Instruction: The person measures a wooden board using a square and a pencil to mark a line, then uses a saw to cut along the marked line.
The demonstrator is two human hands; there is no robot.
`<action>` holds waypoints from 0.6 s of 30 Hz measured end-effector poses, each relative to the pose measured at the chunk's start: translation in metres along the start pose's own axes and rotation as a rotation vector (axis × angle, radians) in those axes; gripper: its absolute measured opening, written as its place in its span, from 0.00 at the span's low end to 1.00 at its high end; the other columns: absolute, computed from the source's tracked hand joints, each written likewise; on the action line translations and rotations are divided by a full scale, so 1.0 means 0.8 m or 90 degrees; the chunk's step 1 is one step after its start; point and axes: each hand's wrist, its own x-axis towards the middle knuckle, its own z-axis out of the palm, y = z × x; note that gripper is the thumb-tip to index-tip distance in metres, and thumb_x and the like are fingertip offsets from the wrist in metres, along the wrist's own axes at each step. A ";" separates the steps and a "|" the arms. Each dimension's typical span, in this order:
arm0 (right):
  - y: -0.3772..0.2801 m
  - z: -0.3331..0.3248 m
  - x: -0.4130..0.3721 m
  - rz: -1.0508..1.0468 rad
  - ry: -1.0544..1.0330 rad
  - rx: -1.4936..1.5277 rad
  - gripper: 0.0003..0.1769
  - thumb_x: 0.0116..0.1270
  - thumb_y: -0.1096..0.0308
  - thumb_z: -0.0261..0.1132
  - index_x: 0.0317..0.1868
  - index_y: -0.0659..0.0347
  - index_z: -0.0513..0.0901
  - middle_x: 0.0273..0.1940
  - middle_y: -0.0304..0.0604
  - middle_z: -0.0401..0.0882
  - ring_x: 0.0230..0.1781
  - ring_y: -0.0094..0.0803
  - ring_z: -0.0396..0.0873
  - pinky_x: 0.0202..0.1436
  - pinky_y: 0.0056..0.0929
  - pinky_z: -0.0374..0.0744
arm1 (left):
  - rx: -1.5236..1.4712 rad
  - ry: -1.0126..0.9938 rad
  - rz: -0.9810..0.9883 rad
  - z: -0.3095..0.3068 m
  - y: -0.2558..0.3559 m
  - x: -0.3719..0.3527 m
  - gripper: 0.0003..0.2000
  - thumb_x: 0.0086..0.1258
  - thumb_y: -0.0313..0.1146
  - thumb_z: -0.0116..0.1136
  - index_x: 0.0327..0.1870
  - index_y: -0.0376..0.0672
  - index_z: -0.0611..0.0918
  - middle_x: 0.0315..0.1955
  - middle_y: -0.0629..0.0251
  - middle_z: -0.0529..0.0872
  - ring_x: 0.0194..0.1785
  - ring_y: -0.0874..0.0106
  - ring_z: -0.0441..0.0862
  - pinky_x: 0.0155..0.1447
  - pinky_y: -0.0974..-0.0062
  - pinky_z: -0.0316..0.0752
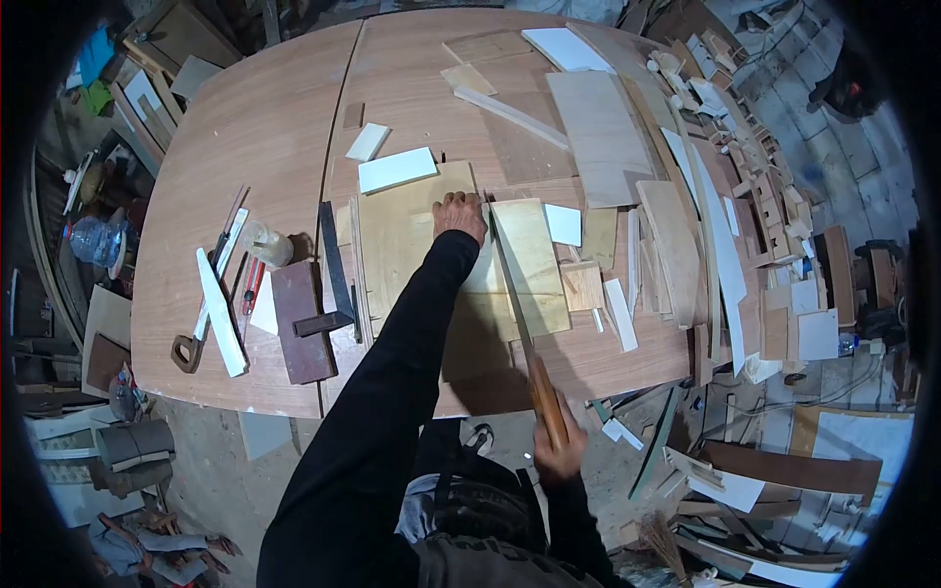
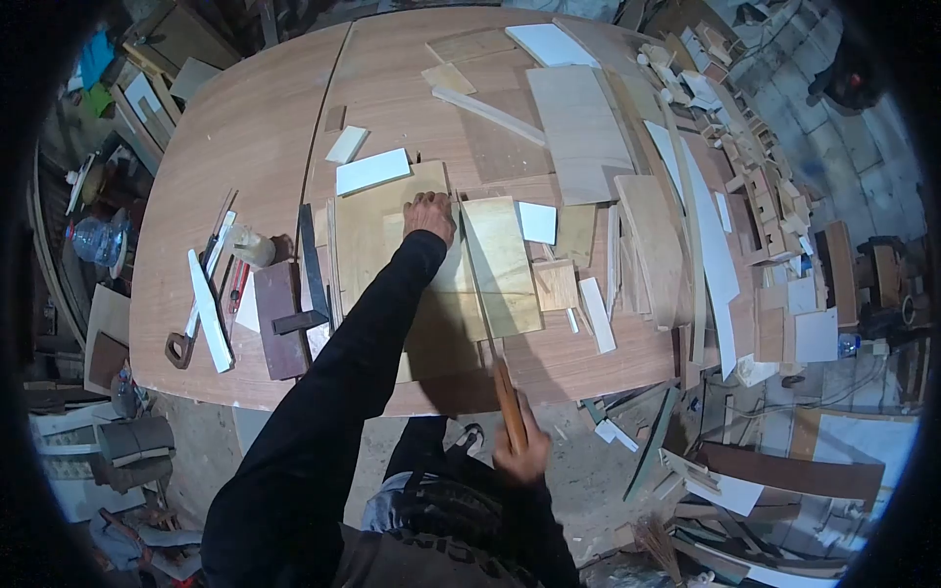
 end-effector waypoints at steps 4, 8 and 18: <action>0.016 0.008 0.017 0.003 -0.029 -0.033 0.25 0.61 0.71 0.55 0.60 0.62 0.74 0.45 0.56 0.82 0.34 0.46 0.84 0.40 0.31 0.81 | 0.011 -0.022 -0.011 0.002 -0.002 0.004 0.09 0.58 0.31 0.55 0.40 0.46 0.80 0.42 0.59 0.83 0.53 0.61 0.77 0.52 0.59 0.70; 0.028 -0.014 -0.050 -0.067 -0.001 -0.068 0.26 0.58 0.76 0.58 0.60 0.70 0.73 0.47 0.62 0.81 0.45 0.44 0.85 0.48 0.34 0.81 | 0.010 0.032 -0.004 0.007 -0.001 0.002 0.07 0.57 0.31 0.56 0.36 0.44 0.81 0.38 0.60 0.83 0.50 0.63 0.79 0.51 0.60 0.69; 0.024 -0.016 -0.055 -0.065 0.017 -0.038 0.27 0.61 0.72 0.59 0.62 0.63 0.72 0.41 0.61 0.82 0.36 0.43 0.86 0.38 0.34 0.81 | 0.045 -0.029 -0.010 0.008 -0.006 0.003 0.11 0.59 0.32 0.55 0.42 0.47 0.82 0.45 0.59 0.83 0.54 0.61 0.77 0.53 0.58 0.71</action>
